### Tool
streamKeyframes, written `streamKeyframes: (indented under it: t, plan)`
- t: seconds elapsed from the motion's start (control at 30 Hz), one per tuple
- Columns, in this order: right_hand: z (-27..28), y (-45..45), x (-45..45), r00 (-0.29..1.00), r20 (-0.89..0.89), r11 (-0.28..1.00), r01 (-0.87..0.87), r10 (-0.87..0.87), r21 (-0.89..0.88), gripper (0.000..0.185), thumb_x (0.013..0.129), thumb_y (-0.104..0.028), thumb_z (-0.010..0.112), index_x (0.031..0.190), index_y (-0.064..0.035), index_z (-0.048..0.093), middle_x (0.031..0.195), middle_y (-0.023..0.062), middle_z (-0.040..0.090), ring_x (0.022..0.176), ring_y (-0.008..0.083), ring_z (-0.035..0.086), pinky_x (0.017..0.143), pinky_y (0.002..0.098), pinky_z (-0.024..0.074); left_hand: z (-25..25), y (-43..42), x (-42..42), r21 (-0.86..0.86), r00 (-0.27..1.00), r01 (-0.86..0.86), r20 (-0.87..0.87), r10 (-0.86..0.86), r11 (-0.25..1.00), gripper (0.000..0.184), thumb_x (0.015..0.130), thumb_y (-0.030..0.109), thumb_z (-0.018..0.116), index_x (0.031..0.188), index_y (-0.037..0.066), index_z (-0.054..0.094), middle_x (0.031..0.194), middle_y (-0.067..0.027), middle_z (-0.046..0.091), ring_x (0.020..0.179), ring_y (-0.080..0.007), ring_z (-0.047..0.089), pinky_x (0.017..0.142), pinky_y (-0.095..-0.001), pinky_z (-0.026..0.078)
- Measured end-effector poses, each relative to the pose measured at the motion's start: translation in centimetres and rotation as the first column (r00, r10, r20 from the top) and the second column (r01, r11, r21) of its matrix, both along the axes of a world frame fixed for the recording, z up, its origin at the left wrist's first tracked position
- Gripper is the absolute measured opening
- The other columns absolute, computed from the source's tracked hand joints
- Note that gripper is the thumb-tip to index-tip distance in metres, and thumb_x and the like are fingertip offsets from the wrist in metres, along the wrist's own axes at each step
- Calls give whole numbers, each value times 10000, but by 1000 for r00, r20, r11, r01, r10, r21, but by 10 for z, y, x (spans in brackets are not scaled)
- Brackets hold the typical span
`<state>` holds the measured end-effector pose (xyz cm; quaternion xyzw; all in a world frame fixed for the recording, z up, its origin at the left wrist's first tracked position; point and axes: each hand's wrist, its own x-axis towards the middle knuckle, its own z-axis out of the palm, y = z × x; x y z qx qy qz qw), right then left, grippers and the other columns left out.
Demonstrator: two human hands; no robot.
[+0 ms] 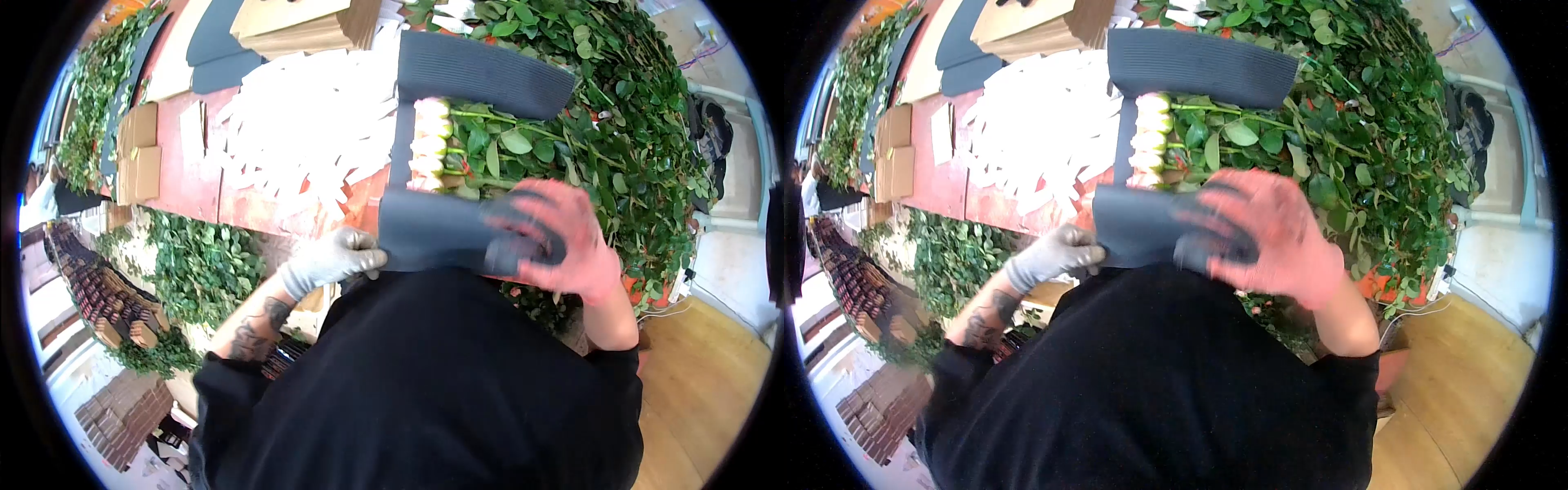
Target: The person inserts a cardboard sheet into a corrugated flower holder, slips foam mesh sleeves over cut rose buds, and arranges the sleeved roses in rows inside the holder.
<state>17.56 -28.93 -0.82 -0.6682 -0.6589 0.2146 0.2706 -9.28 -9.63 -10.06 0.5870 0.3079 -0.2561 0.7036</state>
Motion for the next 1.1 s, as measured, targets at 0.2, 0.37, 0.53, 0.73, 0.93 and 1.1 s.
streamKeyframes:
  t: [0.2,0.37,0.53,0.73,0.93,1.1]
  plan:
    - [49,11,-42,848,439,942,-181,295,-283,533,716,-410,685,1142,-114,561,1104,101,536,1053,284,527,936,428,402,77,24,19,-251,981,-144,93,172,957,306,900,313,612,900,8,646,626,-32,611,444,-49,469,402,-177,352]
    - [24,44,1,545,811,977,105,-212,185,386,745,-309,671,1093,-195,548,1041,29,546,995,217,547,868,408,389,43,56,53,683,882,-349,470,-21,642,523,829,306,676,1236,12,528,1011,-116,630,889,-179,593,767,-303,490]
    - [-56,94,44,434,854,877,-477,287,-53,447,797,-338,604,1207,-169,543,1283,127,505,1208,283,456,1043,387,356,-14,64,125,613,632,-614,759,-155,498,489,821,179,654,1233,-35,502,1068,-147,620,979,-200,585,883,-331,459]
    - [-100,101,41,620,679,917,-318,393,-240,539,814,-380,552,1248,-64,510,1351,151,457,1281,301,394,1094,391,299,-27,61,152,44,627,-620,628,461,784,454,775,222,676,1148,-20,587,967,-185,655,936,-276,612,868,-390,465]
    - [-103,99,41,723,585,930,-274,368,-246,566,715,-292,682,1210,-63,532,1330,176,448,1273,344,388,1069,431,317,-41,145,63,692,760,-644,628,167,327,312,836,299,628,1060,85,661,950,-121,680,891,-234,644,843,-343,476]
    - [-99,98,37,746,548,922,-248,378,-299,527,707,-243,680,1182,-52,553,1307,196,463,1243,370,414,1053,440,341,-90,307,-104,936,611,-349,267,746,-49,759,649,487,724,1199,4,525,1037,-191,648,953,-314,640,854,-397,496]
